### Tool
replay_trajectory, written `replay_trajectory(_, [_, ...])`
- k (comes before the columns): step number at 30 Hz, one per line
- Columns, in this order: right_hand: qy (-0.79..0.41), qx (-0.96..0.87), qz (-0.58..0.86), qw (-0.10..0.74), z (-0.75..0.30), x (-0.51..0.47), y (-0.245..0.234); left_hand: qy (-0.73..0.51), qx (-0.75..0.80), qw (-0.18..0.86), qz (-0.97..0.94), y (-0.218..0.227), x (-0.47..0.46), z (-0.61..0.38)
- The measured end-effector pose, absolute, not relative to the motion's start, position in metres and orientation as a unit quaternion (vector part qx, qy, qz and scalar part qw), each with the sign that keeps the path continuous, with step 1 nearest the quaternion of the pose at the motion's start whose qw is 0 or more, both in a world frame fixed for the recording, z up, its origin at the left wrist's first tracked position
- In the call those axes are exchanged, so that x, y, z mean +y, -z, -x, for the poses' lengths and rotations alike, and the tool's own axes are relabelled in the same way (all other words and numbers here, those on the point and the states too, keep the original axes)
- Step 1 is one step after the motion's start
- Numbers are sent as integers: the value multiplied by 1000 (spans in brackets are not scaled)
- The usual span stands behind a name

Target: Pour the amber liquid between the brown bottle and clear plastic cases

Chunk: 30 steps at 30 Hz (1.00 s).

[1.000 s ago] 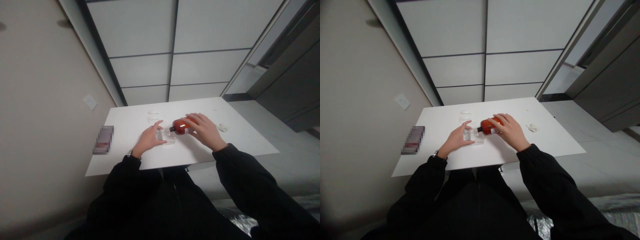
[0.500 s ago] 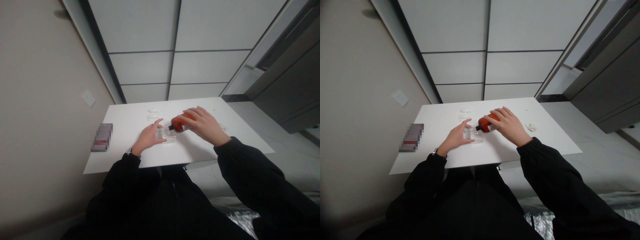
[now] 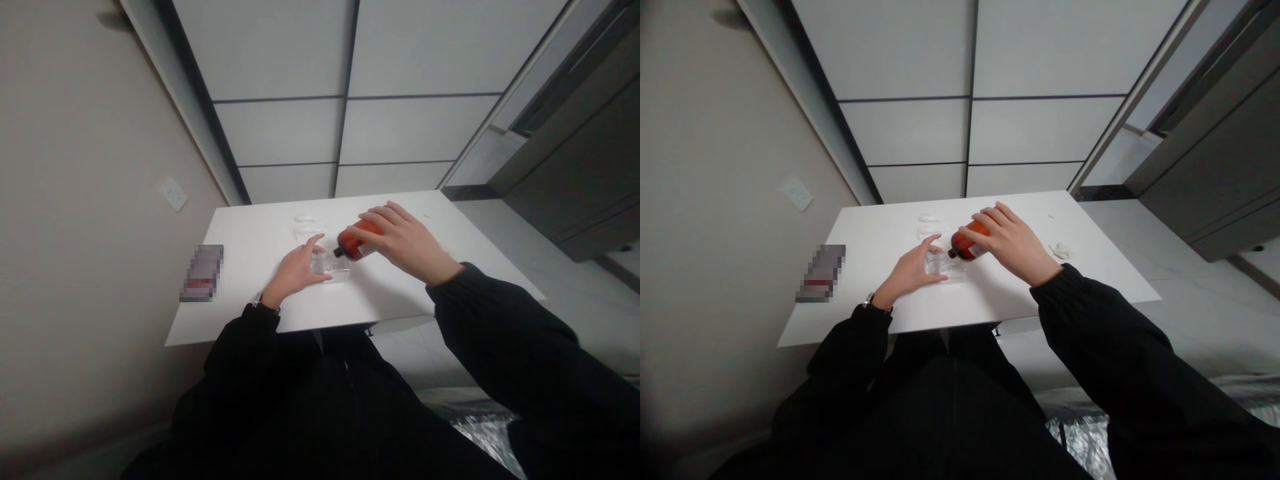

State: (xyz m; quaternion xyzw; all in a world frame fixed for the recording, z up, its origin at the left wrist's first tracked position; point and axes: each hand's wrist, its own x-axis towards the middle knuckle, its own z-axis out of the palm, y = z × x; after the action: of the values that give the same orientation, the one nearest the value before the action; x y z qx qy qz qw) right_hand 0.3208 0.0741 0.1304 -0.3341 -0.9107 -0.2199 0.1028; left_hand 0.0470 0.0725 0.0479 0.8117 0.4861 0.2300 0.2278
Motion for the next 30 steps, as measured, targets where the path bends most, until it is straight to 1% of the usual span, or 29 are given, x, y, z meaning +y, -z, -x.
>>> replay_trajectory(3, [225,-911,331,99,-320,74,-132,-229,487,230,-811,-48,72,-47])
replay_trajectory(10, [186,-911,349,119,-325,76,-123,-234,485,233,-810,-46,75,-47])
replay_trajectory(15, [152,-895,398,132,-338,75,-103,-317,448,231,-803,-36,72,-32])
replay_trajectory(18, [102,-879,436,165,-349,68,-87,-329,458,284,-775,-26,66,-16])
replay_trajectory(22, [28,-838,489,241,-359,49,-66,-317,495,327,-740,-16,51,0])
replay_trajectory(26, [-25,-824,478,303,-362,27,-53,-334,515,353,-706,-11,30,5])
replay_trajectory(30, [-39,-825,452,337,-360,8,-48,-355,533,383,-666,-8,4,-1])
